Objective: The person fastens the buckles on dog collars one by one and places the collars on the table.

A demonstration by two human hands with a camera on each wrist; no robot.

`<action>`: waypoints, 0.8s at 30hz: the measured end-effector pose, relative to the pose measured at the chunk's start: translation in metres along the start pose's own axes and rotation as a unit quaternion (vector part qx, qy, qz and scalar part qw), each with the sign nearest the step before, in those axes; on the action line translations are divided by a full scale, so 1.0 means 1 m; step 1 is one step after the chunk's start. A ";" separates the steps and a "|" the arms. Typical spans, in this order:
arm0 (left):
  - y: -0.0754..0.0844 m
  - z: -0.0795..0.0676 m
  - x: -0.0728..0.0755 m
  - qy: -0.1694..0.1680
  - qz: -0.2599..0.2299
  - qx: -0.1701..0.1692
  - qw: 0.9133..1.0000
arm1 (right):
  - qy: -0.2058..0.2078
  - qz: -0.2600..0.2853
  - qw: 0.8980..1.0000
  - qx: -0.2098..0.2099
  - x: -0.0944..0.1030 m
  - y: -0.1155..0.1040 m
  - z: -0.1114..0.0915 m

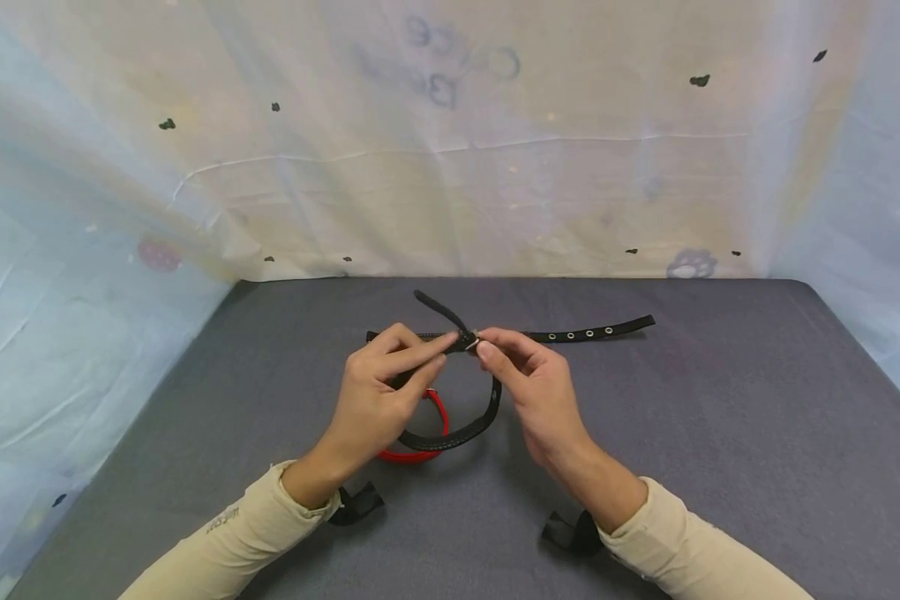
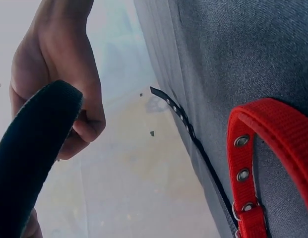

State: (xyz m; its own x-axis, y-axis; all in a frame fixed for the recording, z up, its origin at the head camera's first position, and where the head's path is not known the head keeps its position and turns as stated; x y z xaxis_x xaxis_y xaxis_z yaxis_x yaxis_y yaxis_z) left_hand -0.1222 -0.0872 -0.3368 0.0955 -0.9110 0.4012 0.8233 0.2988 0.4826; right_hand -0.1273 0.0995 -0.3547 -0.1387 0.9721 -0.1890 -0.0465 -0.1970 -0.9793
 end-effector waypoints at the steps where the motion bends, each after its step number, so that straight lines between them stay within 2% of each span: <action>1: 0.000 0.000 0.000 -0.002 0.000 -0.003 1.000 | 0.001 0.002 1.000 -0.003 0.000 0.000 0.000; 7: -0.002 0.000 -0.001 -0.016 -0.007 -0.014 1.000 | 0.003 0.005 1.000 -0.027 -0.001 0.001 -0.001; 11: -0.004 0.000 0.000 -0.020 -0.014 -0.016 1.000 | -0.001 -0.048 0.998 -0.035 0.003 0.000 0.000; 16: -0.006 -0.002 0.001 -0.032 -0.014 -0.013 0.999 | -0.013 -0.137 0.990 -0.029 0.008 -0.005 0.002; 20: -0.005 -0.001 0.002 -0.045 -0.010 -0.008 0.999 | -0.016 -0.157 0.987 -0.029 0.008 -0.006 0.002; 24: -0.004 0.000 0.003 -0.059 -0.007 0.008 0.998 | -0.005 -0.154 0.988 -0.031 0.007 -0.005 0.001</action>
State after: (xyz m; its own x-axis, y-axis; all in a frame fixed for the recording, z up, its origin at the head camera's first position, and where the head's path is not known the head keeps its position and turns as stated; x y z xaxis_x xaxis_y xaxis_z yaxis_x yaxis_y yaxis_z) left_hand -0.1247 -0.0914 -0.3376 0.0176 -0.8757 0.4826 0.8155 0.2919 0.4998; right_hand -0.1288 0.1076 -0.3512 -0.1367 0.9835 0.1183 -0.0278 0.1155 -0.9929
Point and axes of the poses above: each hand's wrist, its own z-axis towards the middle knuckle, its own x-axis out of the back of the hand, y = z × x, the point moved 1 cm from there along z, towards the middle knuckle, and after that the axes turned 8 degrees about -x, right-handed, at the moved point
